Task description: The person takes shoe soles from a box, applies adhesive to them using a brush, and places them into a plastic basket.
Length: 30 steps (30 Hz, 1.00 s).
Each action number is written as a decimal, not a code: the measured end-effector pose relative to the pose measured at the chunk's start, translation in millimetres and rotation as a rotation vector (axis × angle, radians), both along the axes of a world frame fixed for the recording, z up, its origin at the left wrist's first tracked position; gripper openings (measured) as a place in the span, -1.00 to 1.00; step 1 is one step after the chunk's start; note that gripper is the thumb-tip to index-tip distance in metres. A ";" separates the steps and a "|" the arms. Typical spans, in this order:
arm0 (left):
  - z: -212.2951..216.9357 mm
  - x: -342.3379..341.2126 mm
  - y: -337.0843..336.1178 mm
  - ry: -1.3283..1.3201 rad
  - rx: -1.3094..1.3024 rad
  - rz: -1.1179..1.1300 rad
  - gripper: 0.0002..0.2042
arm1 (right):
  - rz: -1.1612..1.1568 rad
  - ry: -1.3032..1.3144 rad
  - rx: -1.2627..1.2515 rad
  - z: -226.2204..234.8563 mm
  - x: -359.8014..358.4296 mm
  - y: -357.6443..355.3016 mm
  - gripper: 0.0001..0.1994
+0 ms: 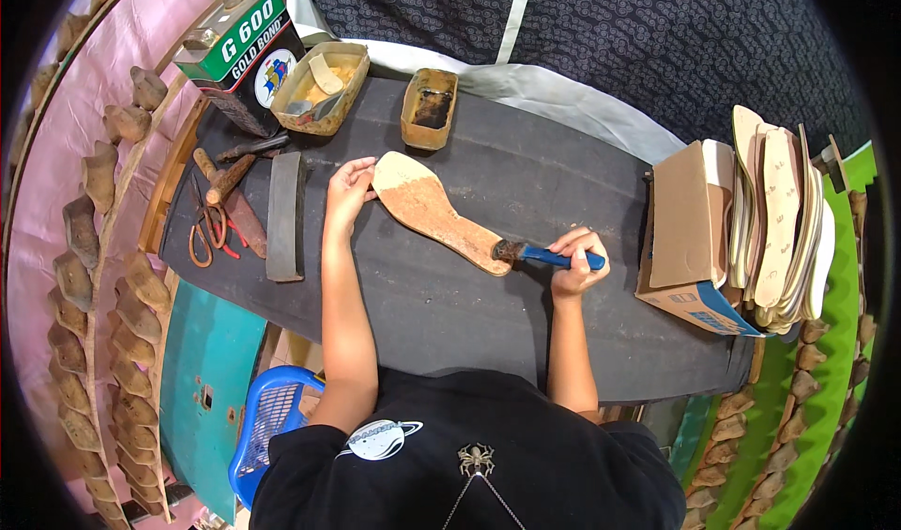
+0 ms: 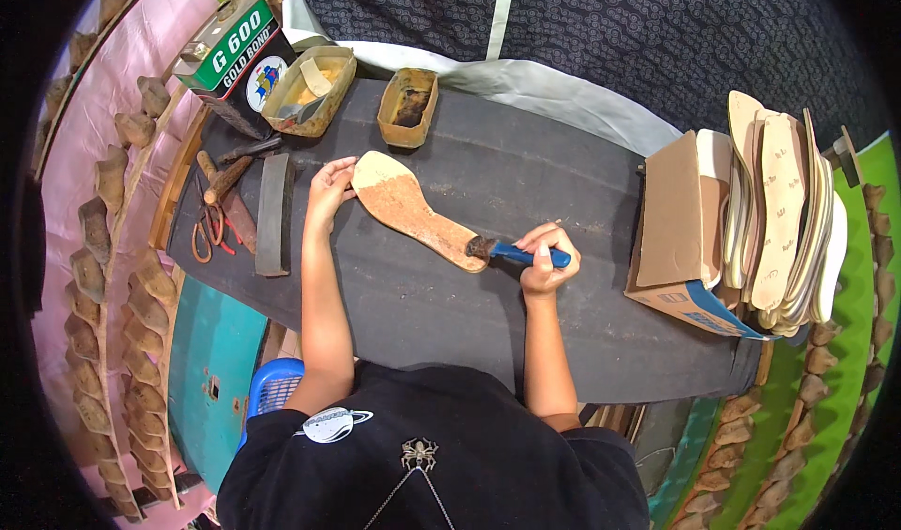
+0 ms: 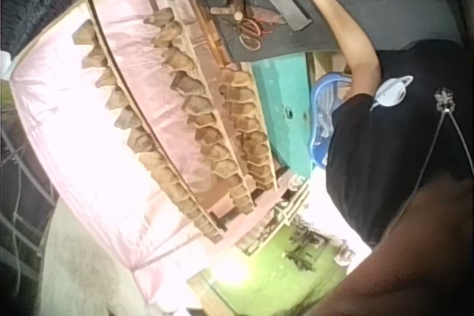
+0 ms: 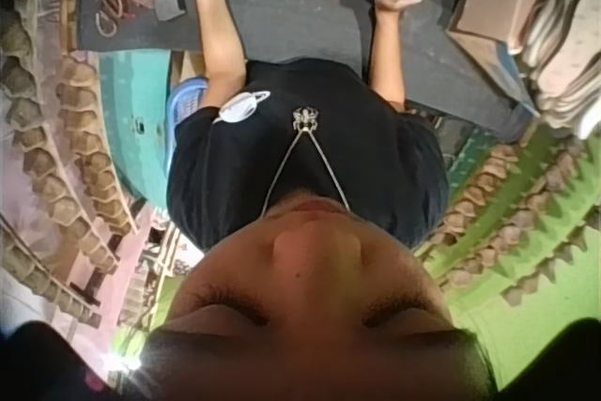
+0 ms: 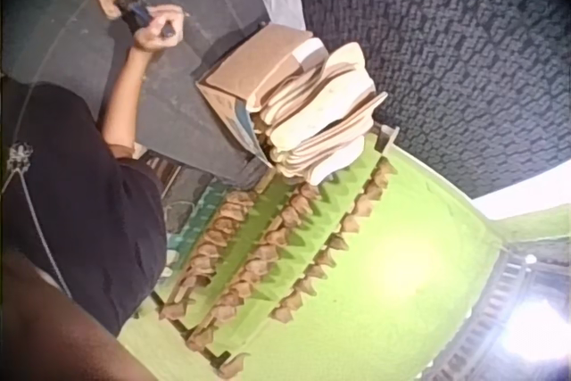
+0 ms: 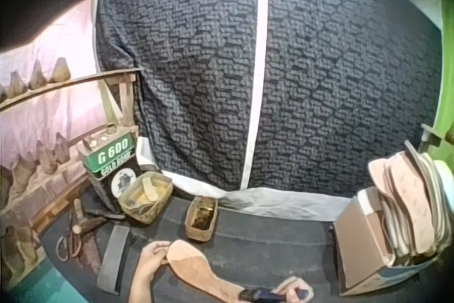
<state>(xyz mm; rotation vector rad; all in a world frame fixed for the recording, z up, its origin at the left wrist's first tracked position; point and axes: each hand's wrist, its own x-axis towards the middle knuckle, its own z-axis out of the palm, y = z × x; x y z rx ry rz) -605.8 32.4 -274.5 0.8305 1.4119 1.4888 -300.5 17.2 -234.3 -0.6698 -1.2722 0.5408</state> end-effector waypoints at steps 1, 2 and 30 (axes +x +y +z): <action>0.6 0.0 -1.3 -0.007 0.002 0.009 -0.76 | 0.039 -0.032 0.012 0.1 1.8 0.4 -0.74; 0.4 -0.2 -1.2 -0.007 0.002 0.012 -0.76 | 0.036 -0.013 0.027 1.5 2.7 0.5 -0.74; -3.3 -2.0 -0.6 0.007 -0.004 0.003 -0.77 | -0.044 -0.044 -0.073 4.7 -1.0 -0.2 -0.74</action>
